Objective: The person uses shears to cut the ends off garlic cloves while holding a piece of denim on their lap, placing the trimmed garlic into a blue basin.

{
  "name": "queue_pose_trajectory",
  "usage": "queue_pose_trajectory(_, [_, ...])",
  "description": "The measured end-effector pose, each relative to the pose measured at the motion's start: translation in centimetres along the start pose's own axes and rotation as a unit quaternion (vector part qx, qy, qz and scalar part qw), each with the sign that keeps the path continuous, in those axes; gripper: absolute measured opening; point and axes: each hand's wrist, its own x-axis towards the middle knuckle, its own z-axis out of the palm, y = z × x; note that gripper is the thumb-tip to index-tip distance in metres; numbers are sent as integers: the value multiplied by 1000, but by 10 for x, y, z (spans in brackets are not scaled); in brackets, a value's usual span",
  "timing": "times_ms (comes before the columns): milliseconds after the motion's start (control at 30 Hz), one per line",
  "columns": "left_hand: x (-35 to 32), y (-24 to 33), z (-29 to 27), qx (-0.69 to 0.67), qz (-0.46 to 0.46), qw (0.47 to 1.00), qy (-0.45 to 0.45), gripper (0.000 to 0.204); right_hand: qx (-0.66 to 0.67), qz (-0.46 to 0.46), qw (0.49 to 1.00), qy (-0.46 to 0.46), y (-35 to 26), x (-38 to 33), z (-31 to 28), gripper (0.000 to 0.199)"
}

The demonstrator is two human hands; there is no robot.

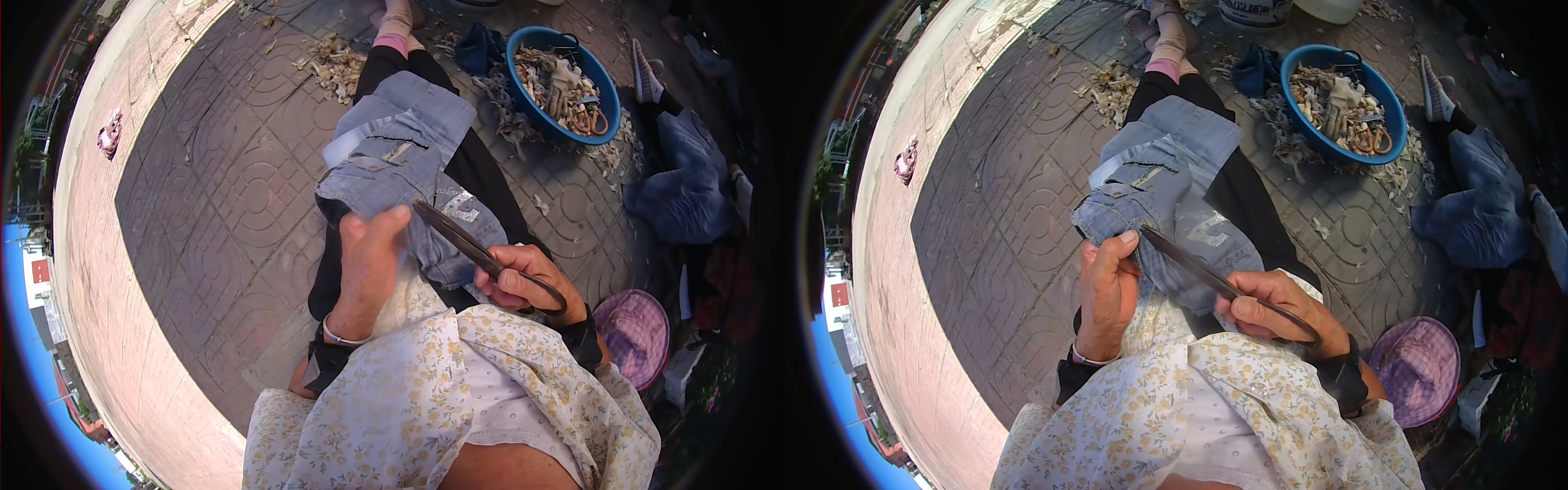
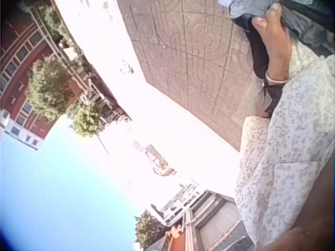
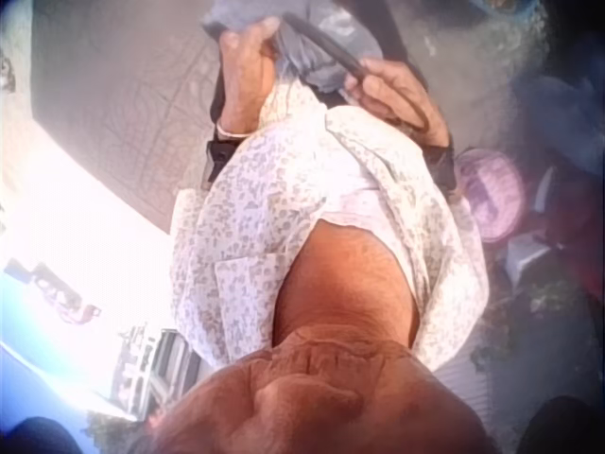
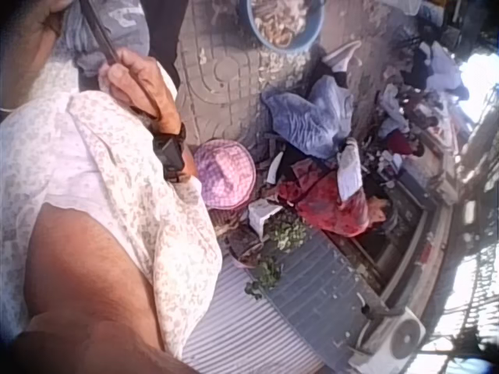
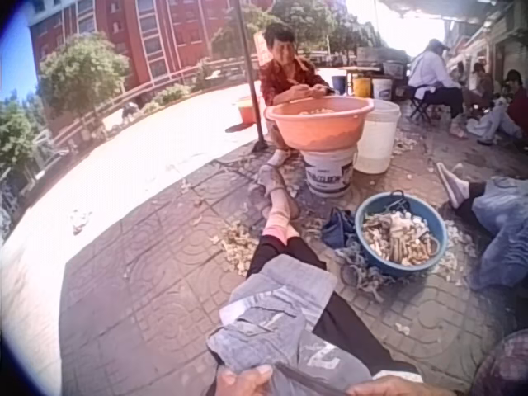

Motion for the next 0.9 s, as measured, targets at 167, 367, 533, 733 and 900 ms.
queue_pose_trajectory(167, [-1, -1, 1, 44, 11, 999, 18, 16, -49, -3, 999, 8, 2, 1, -4, 33])
queue_pose_trajectory(367, [2, -2, -7, 60, -8, 998, 32, 15, -133, -23, 991, 16, 1, 2, -7, 34])
queue_pose_trajectory(533, [-1, 2, 1, 45, -3, 998, 37, 16, -92, 10, 996, 7, 0, 1, -11, 35])
queue_pose_trajectory(733, [-1, 0, -3, 75, -15, 996, 36, 19, -69, 36, 997, 5, -4, 0, -11, 36])
queue_pose_trajectory(900, [0, 1, -2, 69, -28, 997, 30, 18, -162, -27, 986, -1, 2, 6, -16, 38])
